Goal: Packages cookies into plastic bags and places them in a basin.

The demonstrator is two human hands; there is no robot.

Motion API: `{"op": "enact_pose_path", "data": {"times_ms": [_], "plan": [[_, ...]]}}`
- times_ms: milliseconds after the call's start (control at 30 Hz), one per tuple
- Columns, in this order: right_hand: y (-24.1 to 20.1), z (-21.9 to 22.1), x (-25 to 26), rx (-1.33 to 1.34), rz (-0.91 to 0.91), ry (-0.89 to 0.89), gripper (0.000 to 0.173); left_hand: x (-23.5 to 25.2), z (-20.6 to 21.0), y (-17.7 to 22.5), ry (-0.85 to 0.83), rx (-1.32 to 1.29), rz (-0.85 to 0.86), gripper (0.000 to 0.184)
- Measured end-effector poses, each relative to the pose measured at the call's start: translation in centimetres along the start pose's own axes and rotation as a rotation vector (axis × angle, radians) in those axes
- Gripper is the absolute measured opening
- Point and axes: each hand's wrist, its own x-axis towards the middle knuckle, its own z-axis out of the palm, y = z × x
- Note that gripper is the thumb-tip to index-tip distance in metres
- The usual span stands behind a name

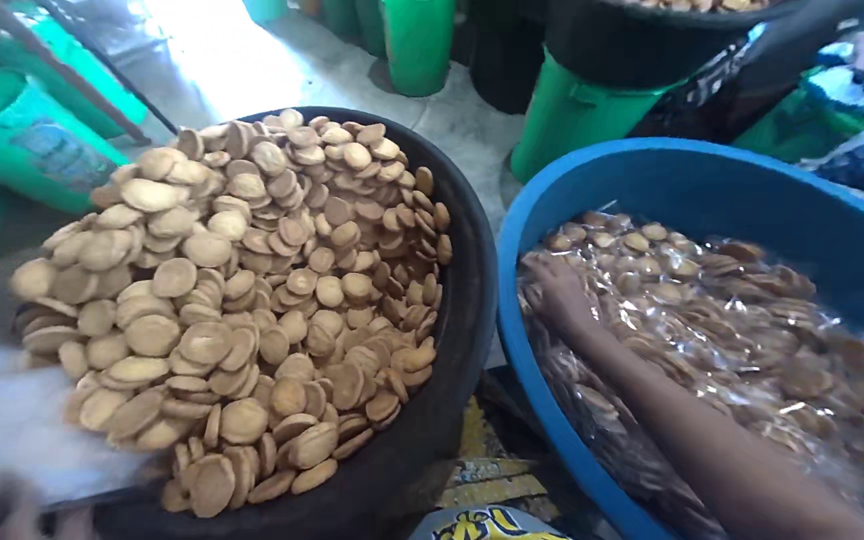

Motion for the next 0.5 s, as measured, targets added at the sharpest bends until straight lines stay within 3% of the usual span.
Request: {"op": "enact_pose_path", "data": {"times_ms": [67,100,167,233,300,433,500], "plan": [[-4.6,-3.4,1.9,0.056,-0.168,0.163,0.025,0.4,0.2,1.1,0.061,0.088,-0.036,0.040],[-7.0,-4.5,2.9,0.043,-0.255,0.158,0.021,0.6,0.3,1.5,0.098,0.098,-0.068,0.038],[-11.2,-4.5,5.3,-0.084,-0.381,-0.032,0.016,0.3,0.8,1.7,0.202,0.063,-0.077,0.037],[-15.2,-2.8,7.3,-0.315,-0.302,-0.419,0.024,-1.1,1.7,1.6,0.336,-0.016,-0.002,0.037],[-18.0,-0.2,8.8,-0.479,-0.166,-0.711,0.029,-2.9,2.3,2.2,0.354,-0.092,0.027,0.042],[-18.4,3.1,9.7,-0.585,-0.063,-0.850,0.057,-4.4,1.9,2.0,0.184,-0.134,-0.044,0.045],[-18.2,2.6,9.7,-0.531,-0.108,-0.854,0.054,-3.7,1.5,1.7,0.166,-0.106,-0.059,0.035]]}}
